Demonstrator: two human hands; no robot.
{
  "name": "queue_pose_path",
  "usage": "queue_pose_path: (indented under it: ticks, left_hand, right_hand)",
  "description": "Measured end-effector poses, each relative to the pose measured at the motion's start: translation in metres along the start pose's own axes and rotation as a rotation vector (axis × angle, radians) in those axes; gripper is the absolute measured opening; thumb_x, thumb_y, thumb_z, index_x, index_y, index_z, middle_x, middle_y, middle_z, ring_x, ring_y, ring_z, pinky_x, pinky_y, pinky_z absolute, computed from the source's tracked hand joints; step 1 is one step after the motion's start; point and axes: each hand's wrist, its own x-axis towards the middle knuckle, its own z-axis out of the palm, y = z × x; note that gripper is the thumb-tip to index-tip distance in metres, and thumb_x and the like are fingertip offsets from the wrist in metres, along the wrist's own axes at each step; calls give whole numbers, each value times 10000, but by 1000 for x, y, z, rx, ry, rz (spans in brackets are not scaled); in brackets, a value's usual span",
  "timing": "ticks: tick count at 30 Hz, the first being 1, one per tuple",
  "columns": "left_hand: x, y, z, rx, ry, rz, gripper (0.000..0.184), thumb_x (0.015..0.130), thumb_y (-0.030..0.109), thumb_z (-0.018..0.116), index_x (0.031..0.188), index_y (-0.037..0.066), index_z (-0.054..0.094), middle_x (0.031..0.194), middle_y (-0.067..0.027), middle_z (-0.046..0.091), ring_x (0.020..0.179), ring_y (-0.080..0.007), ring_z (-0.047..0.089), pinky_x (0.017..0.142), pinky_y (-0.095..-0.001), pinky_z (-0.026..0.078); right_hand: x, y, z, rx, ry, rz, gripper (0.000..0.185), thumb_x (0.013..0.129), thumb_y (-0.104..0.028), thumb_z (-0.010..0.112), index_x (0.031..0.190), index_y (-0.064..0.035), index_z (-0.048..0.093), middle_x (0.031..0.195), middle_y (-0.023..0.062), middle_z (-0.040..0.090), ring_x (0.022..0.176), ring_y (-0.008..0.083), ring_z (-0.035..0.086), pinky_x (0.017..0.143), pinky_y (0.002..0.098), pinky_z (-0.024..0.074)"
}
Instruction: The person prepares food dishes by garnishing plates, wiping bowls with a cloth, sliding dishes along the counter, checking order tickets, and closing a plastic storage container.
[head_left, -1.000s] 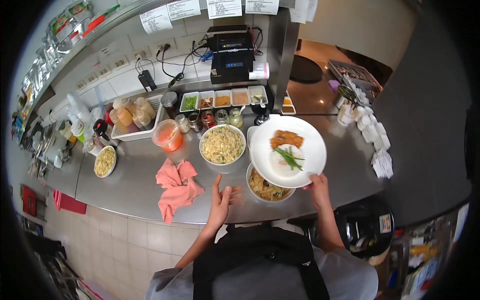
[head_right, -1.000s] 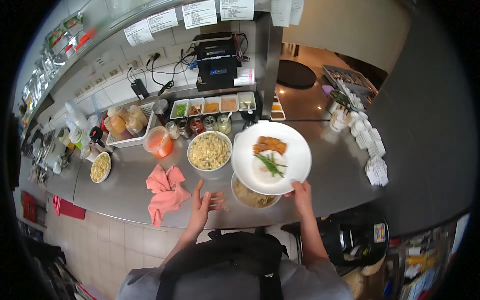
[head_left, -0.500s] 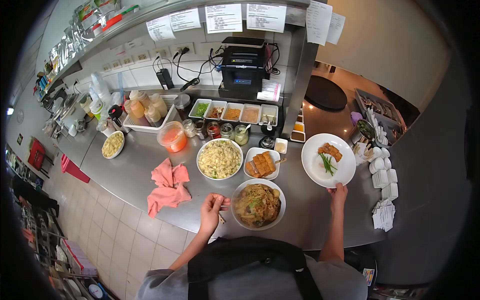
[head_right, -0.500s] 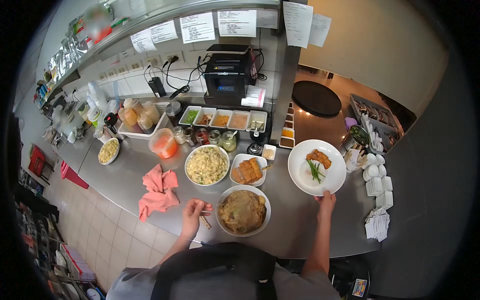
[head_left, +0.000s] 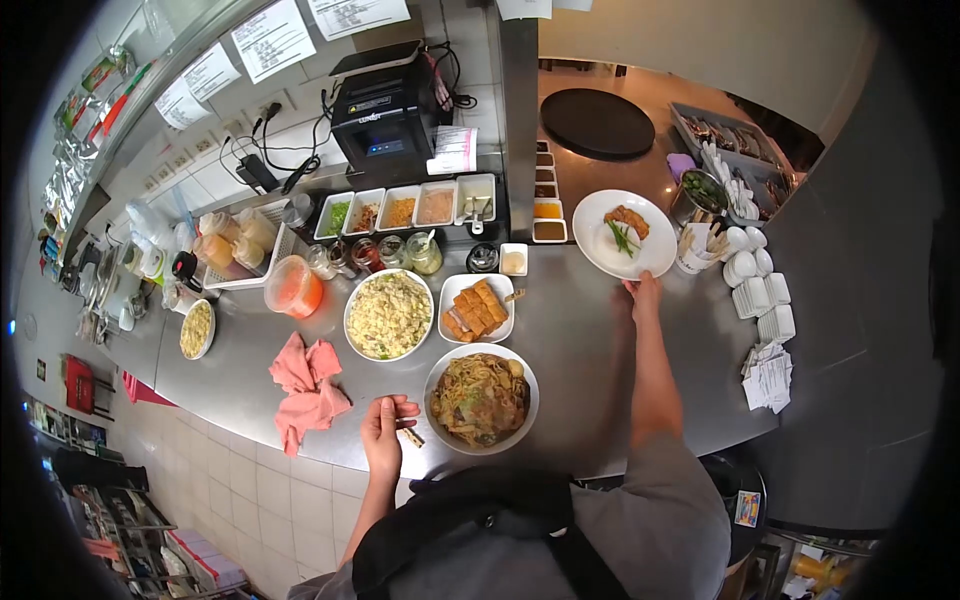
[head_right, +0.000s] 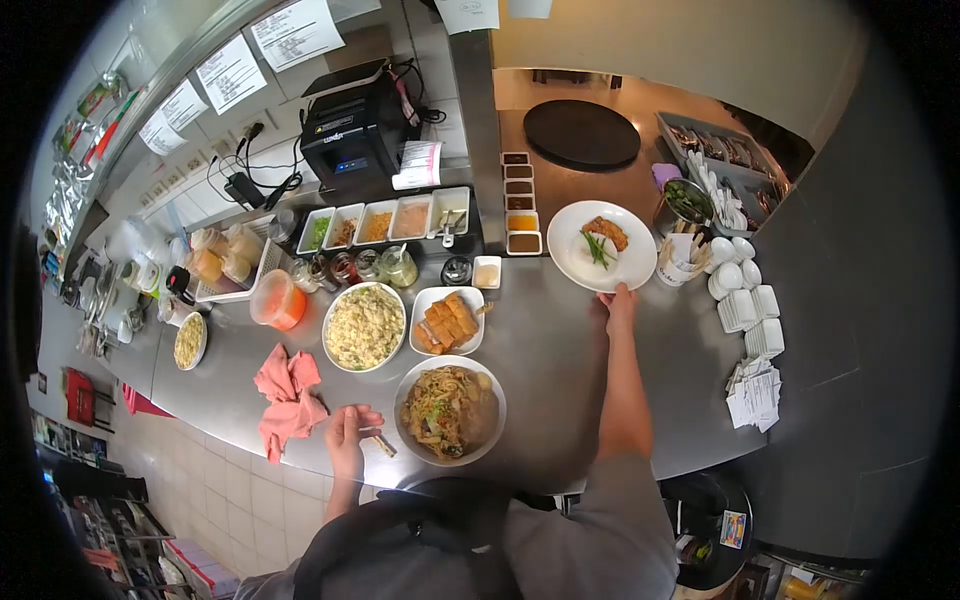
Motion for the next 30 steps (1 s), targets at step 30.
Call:
queue_pose_path:
  ticks: [30]
  left_hand:
    - [-104, -213, -54, 1272, -856, 775, 568, 774, 113, 521, 1309, -19, 384, 1358, -299, 342, 1268, -450, 327, 1070, -504, 243]
  right_hand:
    - [-415, -73, -133, -491, -721, 507, 337, 923, -303, 542, 1116, -35, 607, 1026, 53, 647, 933, 118, 603, 818, 257, 474]
